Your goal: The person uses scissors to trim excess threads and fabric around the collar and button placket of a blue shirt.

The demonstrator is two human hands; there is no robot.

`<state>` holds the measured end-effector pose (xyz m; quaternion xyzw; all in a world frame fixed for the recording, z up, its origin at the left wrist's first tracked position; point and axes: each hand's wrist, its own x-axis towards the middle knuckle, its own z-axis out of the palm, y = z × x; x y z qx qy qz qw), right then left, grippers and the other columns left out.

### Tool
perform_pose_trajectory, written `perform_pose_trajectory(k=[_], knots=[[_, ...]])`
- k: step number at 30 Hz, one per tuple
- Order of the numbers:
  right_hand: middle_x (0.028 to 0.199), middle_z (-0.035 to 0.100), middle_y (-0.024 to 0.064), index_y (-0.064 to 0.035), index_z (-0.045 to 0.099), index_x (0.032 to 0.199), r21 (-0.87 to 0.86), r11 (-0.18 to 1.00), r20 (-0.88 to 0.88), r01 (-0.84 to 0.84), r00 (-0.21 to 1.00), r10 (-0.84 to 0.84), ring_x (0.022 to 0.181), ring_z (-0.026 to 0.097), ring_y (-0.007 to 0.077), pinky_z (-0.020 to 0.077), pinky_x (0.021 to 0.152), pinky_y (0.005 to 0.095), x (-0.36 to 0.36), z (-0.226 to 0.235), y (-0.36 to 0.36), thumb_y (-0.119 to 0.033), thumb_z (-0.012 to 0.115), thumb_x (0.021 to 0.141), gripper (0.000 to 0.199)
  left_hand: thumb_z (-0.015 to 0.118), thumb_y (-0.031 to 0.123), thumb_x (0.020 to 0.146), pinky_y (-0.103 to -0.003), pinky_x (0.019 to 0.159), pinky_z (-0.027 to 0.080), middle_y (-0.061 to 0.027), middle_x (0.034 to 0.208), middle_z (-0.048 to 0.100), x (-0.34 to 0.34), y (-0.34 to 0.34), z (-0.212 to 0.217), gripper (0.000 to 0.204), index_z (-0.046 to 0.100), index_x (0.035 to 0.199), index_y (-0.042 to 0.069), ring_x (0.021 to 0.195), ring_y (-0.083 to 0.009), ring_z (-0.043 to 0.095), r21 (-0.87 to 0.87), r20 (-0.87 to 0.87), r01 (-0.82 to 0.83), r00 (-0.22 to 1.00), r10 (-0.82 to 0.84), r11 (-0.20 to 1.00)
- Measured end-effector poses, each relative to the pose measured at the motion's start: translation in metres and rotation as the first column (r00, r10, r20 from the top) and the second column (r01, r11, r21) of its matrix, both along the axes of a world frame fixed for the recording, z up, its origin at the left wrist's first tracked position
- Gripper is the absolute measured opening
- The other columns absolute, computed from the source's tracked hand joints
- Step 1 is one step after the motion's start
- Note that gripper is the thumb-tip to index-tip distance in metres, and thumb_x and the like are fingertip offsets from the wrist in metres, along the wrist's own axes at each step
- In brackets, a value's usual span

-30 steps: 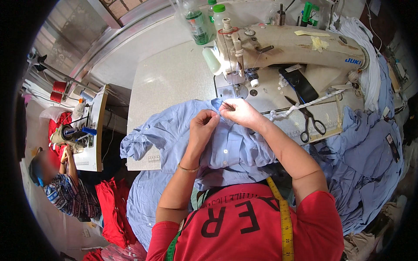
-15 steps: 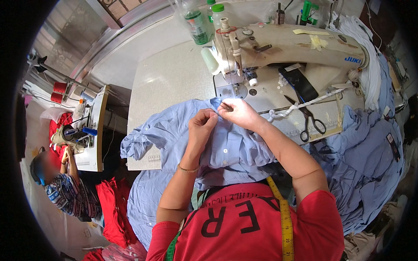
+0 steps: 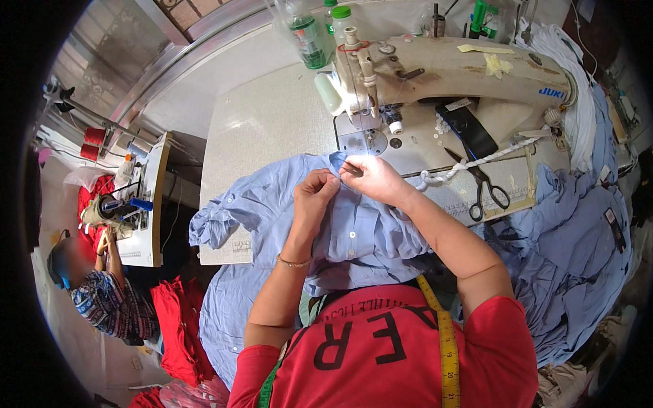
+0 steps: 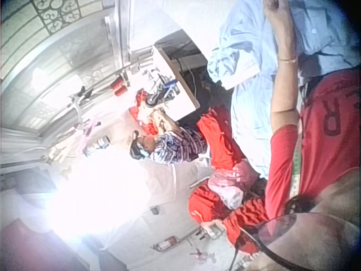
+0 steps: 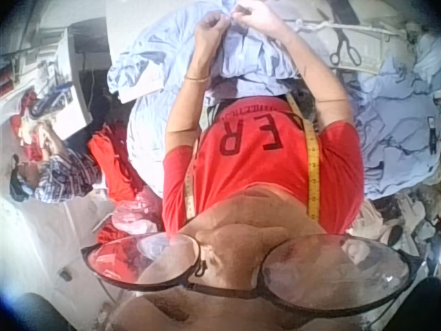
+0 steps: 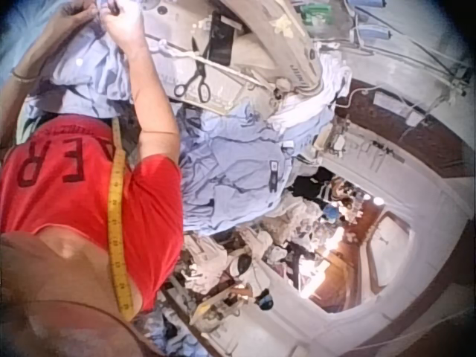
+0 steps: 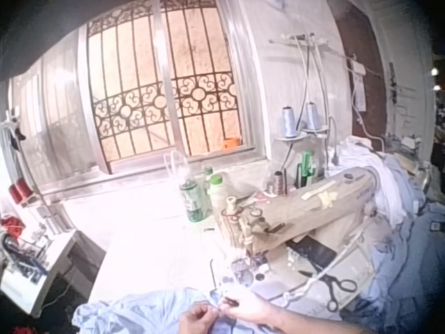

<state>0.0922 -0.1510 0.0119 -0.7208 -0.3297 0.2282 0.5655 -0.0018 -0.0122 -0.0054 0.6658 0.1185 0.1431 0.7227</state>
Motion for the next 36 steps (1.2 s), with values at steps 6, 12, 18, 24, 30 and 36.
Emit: perform_pose_trajectory(k=[6,12,18,24,30,36], knots=[[0.074,0.061,0.0115,-0.0002,0.059,0.087,-0.053,0.997,0.136,0.050,0.990,-0.042,0.068,0.059,0.0151,0.0466,0.066,0.0290,-0.004,0.001,0.001,-0.015,0.060,0.080,0.016,0.062,0.003,0.082,-0.019,0.066,0.039,0.0014,0.086,0.056,0.000,-0.002,0.005,0.007,0.061,0.078,-0.002,0.075,-0.0055,0.049,-0.013,-0.044,-0.032,0.999,0.032,0.999],[0.080,0.064,0.0153,-0.0020,0.061,0.088,-0.181,0.972,0.358,0.148,0.931,-0.075,0.074,0.065,0.0240,0.0490,0.066,0.0328,-0.013,0.013,0.001,-0.017,0.062,0.079,0.018,0.058,0.002,0.079,-0.018,0.059,0.038,-0.0005,0.086,0.056,0.008,-0.002,-0.003,0.008,0.058,0.073,-0.002,0.068,-0.0045,0.048,0.165,0.030,-0.100,0.995,0.096,0.981],[0.071,0.058,0.0106,0.0001,0.058,0.085,-0.056,0.989,0.094,0.137,0.987,-0.131,0.067,0.055,0.0135,0.0456,0.067,0.0282,-0.002,-0.002,0.002,-0.016,0.061,0.079,0.017,0.057,0.001,0.079,-0.017,0.064,0.037,0.0001,0.089,0.056,0.001,-0.004,0.000,0.009,0.057,0.071,0.000,0.073,-0.0036,0.047,0.054,0.019,-0.066,0.998,0.065,0.996],[0.073,0.054,-0.0027,0.0000,0.056,0.081,0.028,0.998,-0.134,0.057,0.990,-0.053,0.069,0.046,0.0050,0.0411,0.066,0.0214,0.000,0.006,0.002,-0.010,0.058,0.081,0.010,0.058,0.003,0.082,-0.018,0.068,0.038,-0.0007,0.098,0.056,-0.007,-0.004,0.006,0.009,0.060,0.074,-0.001,0.077,-0.0046,0.048,0.038,0.037,-0.036,0.999,0.035,0.999],[0.073,0.052,-0.0050,-0.0021,0.057,0.080,0.077,0.997,-0.213,-0.011,0.977,0.027,0.069,0.045,0.0034,0.0396,0.065,0.0198,-0.001,0.010,0.000,-0.009,0.057,0.080,0.006,0.062,0.006,0.082,-0.020,0.071,0.040,-0.0014,0.100,0.055,-0.002,-0.005,0.007,0.009,0.063,0.079,-0.002,0.081,-0.0074,0.050,0.100,0.008,-0.042,0.999,0.042,0.994],[0.072,0.052,-0.0044,-0.0019,0.057,0.079,0.044,0.999,-0.194,0.001,0.981,0.008,0.069,0.046,0.0040,0.0401,0.065,0.0209,-0.003,0.014,0.000,-0.009,0.057,0.079,0.007,0.063,0.006,0.081,-0.020,0.071,0.040,-0.0021,0.101,0.054,-0.002,-0.005,0.009,0.009,0.064,0.080,-0.003,0.083,-0.0079,0.051,0.057,-0.030,-0.044,0.998,0.046,0.997]])
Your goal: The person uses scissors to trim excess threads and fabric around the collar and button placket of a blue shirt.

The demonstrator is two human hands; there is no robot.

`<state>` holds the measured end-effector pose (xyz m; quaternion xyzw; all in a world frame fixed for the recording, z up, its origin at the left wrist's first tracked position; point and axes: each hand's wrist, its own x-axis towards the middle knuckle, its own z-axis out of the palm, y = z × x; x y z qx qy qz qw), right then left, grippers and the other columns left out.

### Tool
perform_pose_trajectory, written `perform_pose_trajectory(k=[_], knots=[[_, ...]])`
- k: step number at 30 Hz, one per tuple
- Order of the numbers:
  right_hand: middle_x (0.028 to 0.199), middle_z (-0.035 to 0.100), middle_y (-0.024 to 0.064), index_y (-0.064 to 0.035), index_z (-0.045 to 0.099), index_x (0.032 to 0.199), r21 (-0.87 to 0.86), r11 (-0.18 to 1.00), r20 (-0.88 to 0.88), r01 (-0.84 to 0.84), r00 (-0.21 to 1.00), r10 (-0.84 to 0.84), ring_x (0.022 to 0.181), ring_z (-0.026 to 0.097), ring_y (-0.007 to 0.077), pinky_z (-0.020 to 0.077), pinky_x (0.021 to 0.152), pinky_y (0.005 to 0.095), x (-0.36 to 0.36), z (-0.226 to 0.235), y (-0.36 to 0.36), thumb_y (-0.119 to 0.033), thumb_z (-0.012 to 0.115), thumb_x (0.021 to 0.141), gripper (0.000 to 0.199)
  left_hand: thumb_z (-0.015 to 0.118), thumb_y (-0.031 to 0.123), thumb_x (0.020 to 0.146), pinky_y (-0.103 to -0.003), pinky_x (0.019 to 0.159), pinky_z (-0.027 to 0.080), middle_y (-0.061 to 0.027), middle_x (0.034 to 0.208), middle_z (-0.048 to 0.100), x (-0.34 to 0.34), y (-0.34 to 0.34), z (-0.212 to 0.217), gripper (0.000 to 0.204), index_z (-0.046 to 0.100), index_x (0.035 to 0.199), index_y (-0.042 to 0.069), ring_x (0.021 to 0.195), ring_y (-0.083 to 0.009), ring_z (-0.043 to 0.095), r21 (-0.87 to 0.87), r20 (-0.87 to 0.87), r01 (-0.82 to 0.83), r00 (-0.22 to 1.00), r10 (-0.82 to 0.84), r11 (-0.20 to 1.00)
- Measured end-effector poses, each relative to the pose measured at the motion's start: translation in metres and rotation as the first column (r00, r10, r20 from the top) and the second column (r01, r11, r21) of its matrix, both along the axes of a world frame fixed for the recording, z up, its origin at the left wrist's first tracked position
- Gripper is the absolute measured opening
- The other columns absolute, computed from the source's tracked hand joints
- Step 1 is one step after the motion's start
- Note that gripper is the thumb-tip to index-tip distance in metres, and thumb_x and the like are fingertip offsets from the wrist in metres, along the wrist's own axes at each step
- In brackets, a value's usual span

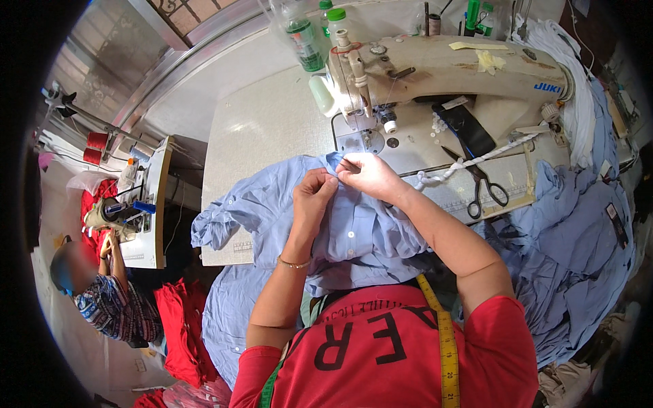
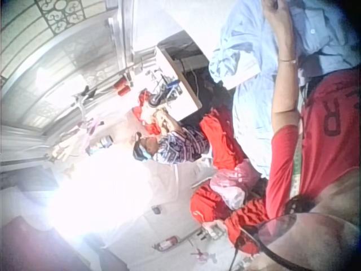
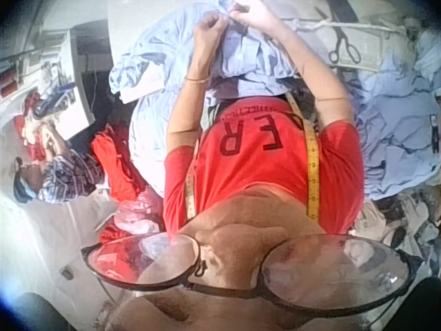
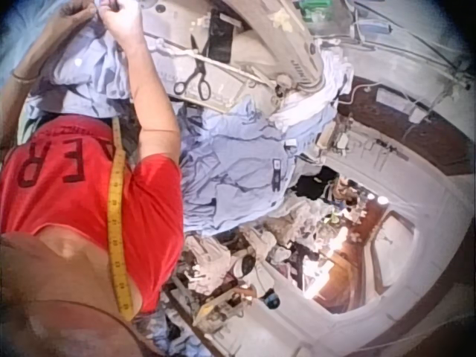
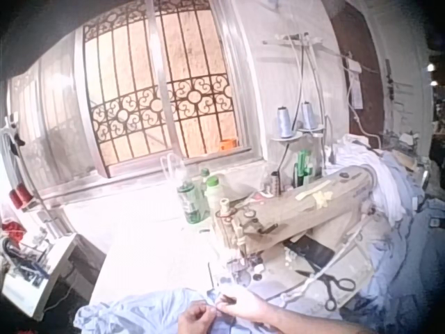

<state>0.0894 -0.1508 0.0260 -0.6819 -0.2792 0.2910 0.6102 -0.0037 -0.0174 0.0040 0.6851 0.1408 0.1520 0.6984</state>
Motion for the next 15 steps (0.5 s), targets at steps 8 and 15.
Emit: perform_pose_trajectory(k=[8,15], knots=[[0.070,0.056,0.0007,0.0007,0.057,0.080,-0.017,1.000,0.146,-0.013,0.989,0.016,0.068,0.047,0.0058,0.0421,0.066,0.0232,0.001,-0.009,0.002,-0.010,0.058,0.079,0.011,0.062,0.005,0.079,-0.019,0.065,0.040,-0.0018,0.096,0.055,0.006,0.001,-0.013,0.010,0.061,0.073,-0.004,0.074,-0.0057,0.049,0.023,0.008,-0.057,0.998,0.057,0.998],[0.071,0.057,0.0034,0.0012,0.057,0.081,-0.025,0.998,0.205,0.063,0.977,-0.057,0.068,0.049,0.0074,0.0432,0.067,0.0247,0.004,-0.021,0.004,-0.012,0.059,0.078,0.013,0.060,0.002,0.077,-0.019,0.061,0.040,-0.0038,0.097,0.054,0.009,-0.002,-0.014,0.010,0.057,0.069,-0.002,0.071,-0.0062,0.049,0.025,0.074,-0.087,0.994,0.085,0.996]])
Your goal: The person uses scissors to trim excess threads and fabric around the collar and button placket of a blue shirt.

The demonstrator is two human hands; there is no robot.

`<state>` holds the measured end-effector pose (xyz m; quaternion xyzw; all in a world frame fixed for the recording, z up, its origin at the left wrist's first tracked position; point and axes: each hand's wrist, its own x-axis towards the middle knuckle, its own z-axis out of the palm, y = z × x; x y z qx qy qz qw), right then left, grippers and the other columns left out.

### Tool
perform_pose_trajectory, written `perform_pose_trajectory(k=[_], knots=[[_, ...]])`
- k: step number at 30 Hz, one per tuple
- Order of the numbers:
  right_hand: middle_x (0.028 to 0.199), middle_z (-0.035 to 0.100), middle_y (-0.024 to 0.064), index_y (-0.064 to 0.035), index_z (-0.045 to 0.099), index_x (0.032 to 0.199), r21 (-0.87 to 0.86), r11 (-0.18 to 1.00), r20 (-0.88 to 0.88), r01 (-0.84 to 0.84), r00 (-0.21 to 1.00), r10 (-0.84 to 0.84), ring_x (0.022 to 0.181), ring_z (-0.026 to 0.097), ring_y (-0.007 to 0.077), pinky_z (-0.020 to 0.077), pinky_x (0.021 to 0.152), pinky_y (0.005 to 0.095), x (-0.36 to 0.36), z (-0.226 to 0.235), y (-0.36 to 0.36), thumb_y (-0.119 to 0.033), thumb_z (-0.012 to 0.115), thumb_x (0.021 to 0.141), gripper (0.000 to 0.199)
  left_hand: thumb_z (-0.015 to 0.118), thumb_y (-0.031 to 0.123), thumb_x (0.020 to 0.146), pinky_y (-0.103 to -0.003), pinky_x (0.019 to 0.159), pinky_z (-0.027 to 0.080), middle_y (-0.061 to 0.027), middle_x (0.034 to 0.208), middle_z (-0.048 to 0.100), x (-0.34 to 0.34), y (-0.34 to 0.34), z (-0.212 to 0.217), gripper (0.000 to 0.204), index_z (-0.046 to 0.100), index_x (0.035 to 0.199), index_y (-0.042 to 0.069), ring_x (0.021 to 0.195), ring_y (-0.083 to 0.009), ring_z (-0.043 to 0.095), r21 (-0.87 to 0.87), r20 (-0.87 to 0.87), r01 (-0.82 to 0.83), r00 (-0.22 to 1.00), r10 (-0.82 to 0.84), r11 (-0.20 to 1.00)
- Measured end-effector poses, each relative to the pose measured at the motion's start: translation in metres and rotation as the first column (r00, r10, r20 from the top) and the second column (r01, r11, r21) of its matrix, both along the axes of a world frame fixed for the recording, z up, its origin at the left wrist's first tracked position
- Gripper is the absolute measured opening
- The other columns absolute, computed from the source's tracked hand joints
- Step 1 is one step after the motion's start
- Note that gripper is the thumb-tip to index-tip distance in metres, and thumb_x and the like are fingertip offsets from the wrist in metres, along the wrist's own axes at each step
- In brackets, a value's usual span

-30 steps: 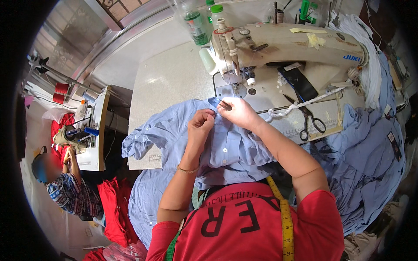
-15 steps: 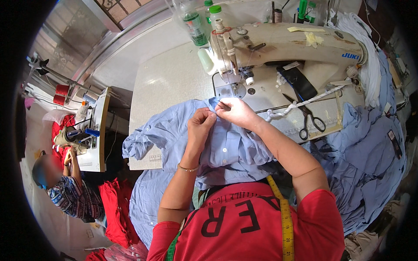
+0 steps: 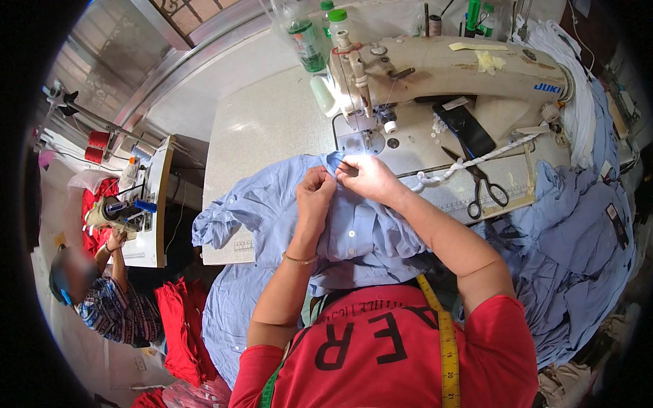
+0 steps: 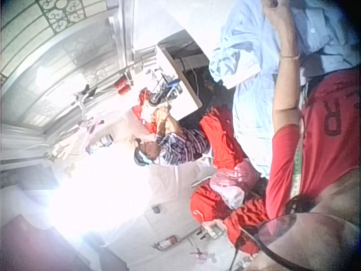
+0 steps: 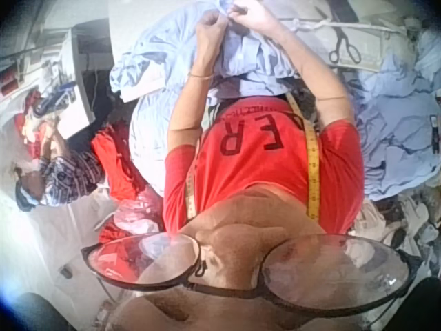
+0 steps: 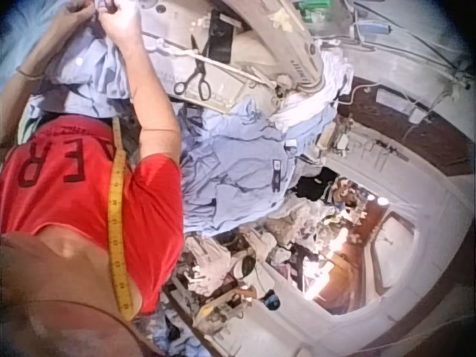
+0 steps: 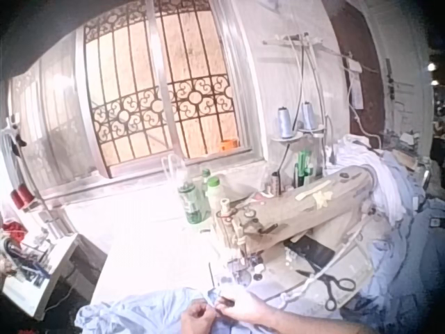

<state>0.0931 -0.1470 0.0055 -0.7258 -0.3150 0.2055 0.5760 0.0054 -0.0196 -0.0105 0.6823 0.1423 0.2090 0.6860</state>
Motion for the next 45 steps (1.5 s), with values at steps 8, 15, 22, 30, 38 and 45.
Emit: perform_pose_trajectory(k=[8,15,22,30,38,45], knots=[[0.071,0.056,0.0006,0.0015,0.057,0.082,-0.036,0.999,-0.085,-0.016,0.996,0.013,0.069,0.047,0.0064,0.0422,0.066,0.0236,0.004,0.001,0.001,-0.012,0.057,0.079,0.013,0.057,0.000,0.079,-0.020,0.062,0.040,-0.0048,0.101,0.052,-0.015,-0.005,0.003,0.006,0.058,0.073,0.000,0.069,-0.0061,0.048,0.013,0.158,0.078,0.984,-0.079,0.997],[0.074,0.052,-0.0041,-0.0007,0.057,0.086,0.055,0.997,-0.257,-0.061,0.964,0.073,0.071,0.045,0.0043,0.0403,0.066,0.0204,0.002,-0.001,0.001,-0.011,0.055,0.082,0.011,0.055,0.003,0.086,-0.023,0.063,0.045,-0.0036,0.082,0.059,-0.017,-0.002,0.017,0.005,0.058,0.082,0.002,0.069,-0.0092,0.054,-0.458,0.152,0.264,0.964,-0.218,0.849],[0.075,0.052,-0.0047,-0.0011,0.057,0.087,0.007,0.998,-0.239,-0.060,0.969,0.060,0.071,0.045,0.0040,0.0407,0.065,0.0203,-0.001,0.005,0.000,-0.011,0.056,0.084,0.011,0.060,0.003,0.083,-0.026,0.063,0.045,-0.0053,0.080,0.058,-0.023,0.001,0.019,0.009,0.061,0.091,-0.002,0.067,-0.0134,0.053,0.440,-0.010,0.052,0.999,-0.053,0.896],[0.070,0.050,-0.0042,-0.0011,0.057,0.080,-0.023,0.991,-0.134,-0.132,0.983,0.128,0.068,0.043,0.0043,0.0395,0.062,0.0215,0.002,0.002,0.000,-0.014,0.059,0.084,0.013,0.062,0.001,0.079,-0.029,0.061,0.041,-0.0101,0.075,0.050,-0.021,-0.001,0.024,0.008,0.063,0.086,-0.002,0.067,-0.0207,0.050,0.621,0.057,0.002,0.997,-0.047,0.784],[0.065,0.043,-0.0084,-0.0066,0.052,0.074,0.039,0.994,-0.160,-0.098,0.982,0.103,0.059,0.035,0.0013,0.0297,0.050,0.0188,0.002,0.003,-0.001,-0.013,0.060,0.086,0.015,0.059,-0.002,0.079,-0.028,0.061,0.043,-0.0099,0.083,0.053,-0.028,0.003,0.031,0.006,0.062,0.083,-0.002,0.069,-0.0197,0.051,0.754,0.127,-0.034,0.987,-0.095,0.656],[0.067,0.049,-0.0050,-0.0074,0.055,0.078,0.053,0.988,-0.403,-0.145,0.902,0.154,0.053,0.040,0.0029,0.0326,0.046,0.0193,0.008,0.004,-0.004,-0.017,0.057,0.085,0.012,0.053,0.003,0.085,-0.020,0.053,0.038,-0.0025,0.082,0.056,-0.021,-0.006,0.029,0.006,0.057,0.081,0.001,0.058,-0.0061,0.046,-0.114,0.101,0.253,0.965,-0.242,0.961]])
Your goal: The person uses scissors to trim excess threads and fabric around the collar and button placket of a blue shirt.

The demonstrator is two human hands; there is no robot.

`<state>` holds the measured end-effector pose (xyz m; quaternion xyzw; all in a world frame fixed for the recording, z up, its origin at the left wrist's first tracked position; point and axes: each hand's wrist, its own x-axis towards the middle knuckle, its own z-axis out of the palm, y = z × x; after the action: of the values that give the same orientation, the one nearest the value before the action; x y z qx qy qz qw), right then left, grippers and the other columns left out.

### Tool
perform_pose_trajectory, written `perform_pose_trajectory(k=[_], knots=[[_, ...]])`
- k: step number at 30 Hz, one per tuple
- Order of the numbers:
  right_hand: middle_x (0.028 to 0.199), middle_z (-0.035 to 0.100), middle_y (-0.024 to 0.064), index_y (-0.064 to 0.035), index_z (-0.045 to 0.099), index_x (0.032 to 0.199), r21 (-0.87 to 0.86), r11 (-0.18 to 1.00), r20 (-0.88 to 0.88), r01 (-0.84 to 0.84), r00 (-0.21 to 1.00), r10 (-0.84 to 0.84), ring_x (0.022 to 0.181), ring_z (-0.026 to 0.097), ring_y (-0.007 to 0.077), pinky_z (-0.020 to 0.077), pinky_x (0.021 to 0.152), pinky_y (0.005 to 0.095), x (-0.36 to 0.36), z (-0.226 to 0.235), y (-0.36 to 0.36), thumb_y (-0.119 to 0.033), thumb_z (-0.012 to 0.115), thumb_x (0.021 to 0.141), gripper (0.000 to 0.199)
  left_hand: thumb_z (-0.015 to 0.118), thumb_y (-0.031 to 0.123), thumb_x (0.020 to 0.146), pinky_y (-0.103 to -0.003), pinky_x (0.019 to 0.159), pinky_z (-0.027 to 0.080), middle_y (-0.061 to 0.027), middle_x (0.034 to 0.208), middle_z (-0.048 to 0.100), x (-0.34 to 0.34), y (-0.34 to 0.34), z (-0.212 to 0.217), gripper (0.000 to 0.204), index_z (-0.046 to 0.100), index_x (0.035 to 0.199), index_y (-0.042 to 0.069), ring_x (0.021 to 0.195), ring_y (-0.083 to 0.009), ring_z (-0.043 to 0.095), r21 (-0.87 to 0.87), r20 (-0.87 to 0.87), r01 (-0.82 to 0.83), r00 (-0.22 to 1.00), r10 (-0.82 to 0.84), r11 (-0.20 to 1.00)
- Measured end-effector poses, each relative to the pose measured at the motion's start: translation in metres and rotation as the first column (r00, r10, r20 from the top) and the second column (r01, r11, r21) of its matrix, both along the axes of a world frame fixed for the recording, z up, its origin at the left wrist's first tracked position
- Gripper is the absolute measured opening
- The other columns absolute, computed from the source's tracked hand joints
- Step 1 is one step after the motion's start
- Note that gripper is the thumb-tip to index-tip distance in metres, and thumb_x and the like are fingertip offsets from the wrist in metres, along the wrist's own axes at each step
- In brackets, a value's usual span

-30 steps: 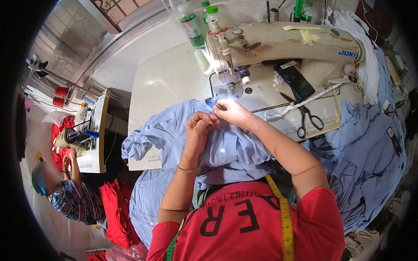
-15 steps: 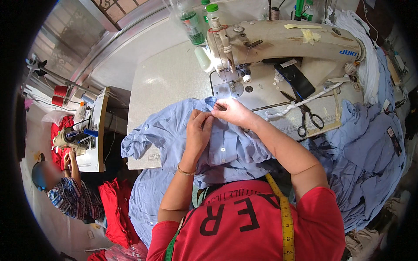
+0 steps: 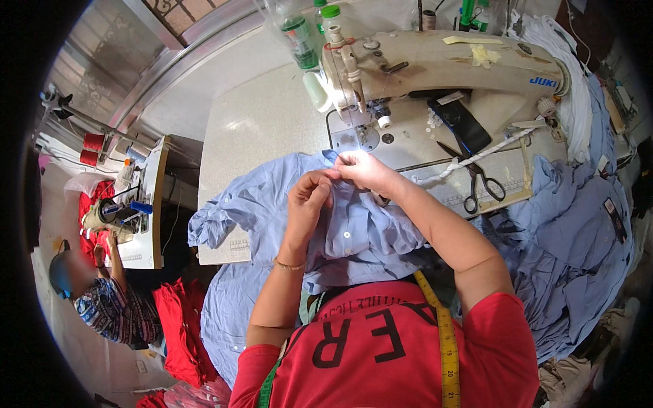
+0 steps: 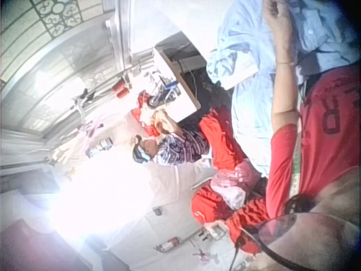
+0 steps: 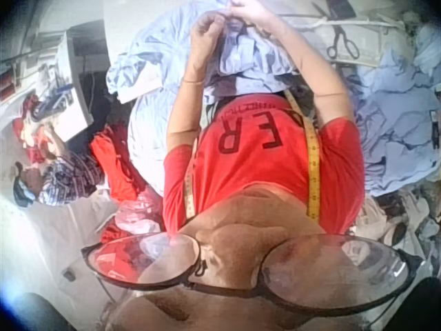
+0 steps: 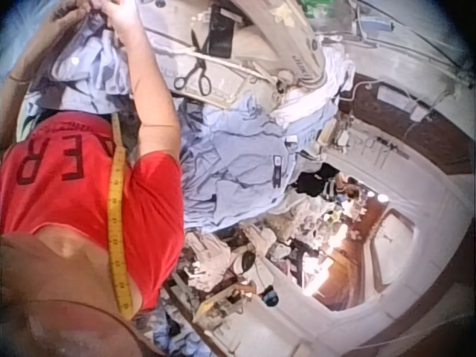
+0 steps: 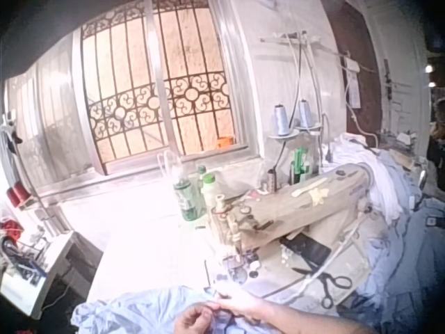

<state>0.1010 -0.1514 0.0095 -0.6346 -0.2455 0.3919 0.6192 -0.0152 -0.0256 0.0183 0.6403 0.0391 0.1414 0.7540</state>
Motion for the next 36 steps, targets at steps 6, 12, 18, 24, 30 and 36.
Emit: perform_pose_trajectory(k=[6,12,18,24,30,36], knots=[[0.065,0.047,-0.0049,-0.0074,0.054,0.077,0.054,0.967,0.046,0.251,0.966,-0.253,0.051,0.039,0.0027,0.0330,0.043,0.0188,0.000,0.000,0.003,-0.020,0.058,0.085,0.015,0.055,0.013,0.087,-0.018,0.042,0.025,0.0014,0.065,0.053,-0.011,-0.005,0.000,0.012,0.054,0.077,0.007,0.046,-0.0026,0.036,-0.464,-0.300,0.234,0.866,-0.400,0.854],[0.063,0.046,-0.0060,-0.0080,0.056,0.078,-0.031,0.986,0.076,0.162,0.984,-0.159,0.051,0.038,0.0024,0.0327,0.043,0.0186,-0.006,0.014,0.001,-0.022,0.059,0.085,0.017,0.055,0.015,0.091,-0.021,0.049,0.034,0.0028,0.065,0.051,-0.039,-0.013,0.029,0.014,0.059,0.085,0.003,0.055,-0.0061,0.044,0.077,-0.296,0.498,0.839,-0.457,0.864],[0.065,0.046,-0.0067,-0.0084,0.057,0.080,-0.041,0.991,0.053,0.123,0.991,-0.121,0.050,0.037,0.0014,0.0315,0.043,0.0174,-0.001,0.006,0.001,-0.024,0.062,0.084,0.017,0.059,0.009,0.084,-0.030,0.070,0.047,-0.0096,0.080,0.064,-0.048,-0.042,0.045,0.011,0.061,0.093,0.002,0.076,-0.0265,0.062,0.593,-0.129,0.495,0.837,-0.531,0.635],[0.068,0.050,-0.0062,-0.0075,0.058,0.088,0.042,0.996,0.015,0.078,0.997,-0.078,0.052,0.039,0.0007,0.0304,0.044,0.0168,0.000,0.008,-0.004,-0.021,0.066,0.082,0.017,0.059,0.010,0.086,-0.024,0.066,0.047,-0.0011,0.081,0.061,-0.033,-0.029,0.019,0.010,0.059,0.092,0.002,0.070,-0.0138,0.057,0.338,-0.226,0.245,0.958,-0.175,0.908],[0.072,0.056,-0.0038,-0.0044,0.057,0.094,0.116,0.992,0.013,0.047,0.999,-0.049,0.054,0.042,0.0006,0.0310,0.044,0.0163,-0.004,0.011,-0.003,-0.016,0.064,0.082,0.018,0.059,0.011,0.087,-0.020,0.062,0.043,0.0011,0.074,0.057,-0.009,-0.009,-0.005,0.011,0.058,0.086,0.000,0.068,-0.0062,0.052,0.136,-0.197,-0.060,0.977,0.086,0.989],[0.079,0.064,0.0028,-0.0019,0.056,0.097,0.092,0.995,-0.042,0.031,0.999,-0.027,0.051,0.041,0.0006,0.0304,0.043,0.0156,-0.007,0.013,-0.003,-0.013,0.062,0.083,0.019,0.062,0.013,0.084,-0.019,0.060,0.040,0.0004,0.074,0.057,-0.005,-0.006,-0.011,0.013,0.059,0.082,0.001,0.067,-0.0052,0.050,0.179,-0.294,-0.026,0.952,0.079,0.983]])
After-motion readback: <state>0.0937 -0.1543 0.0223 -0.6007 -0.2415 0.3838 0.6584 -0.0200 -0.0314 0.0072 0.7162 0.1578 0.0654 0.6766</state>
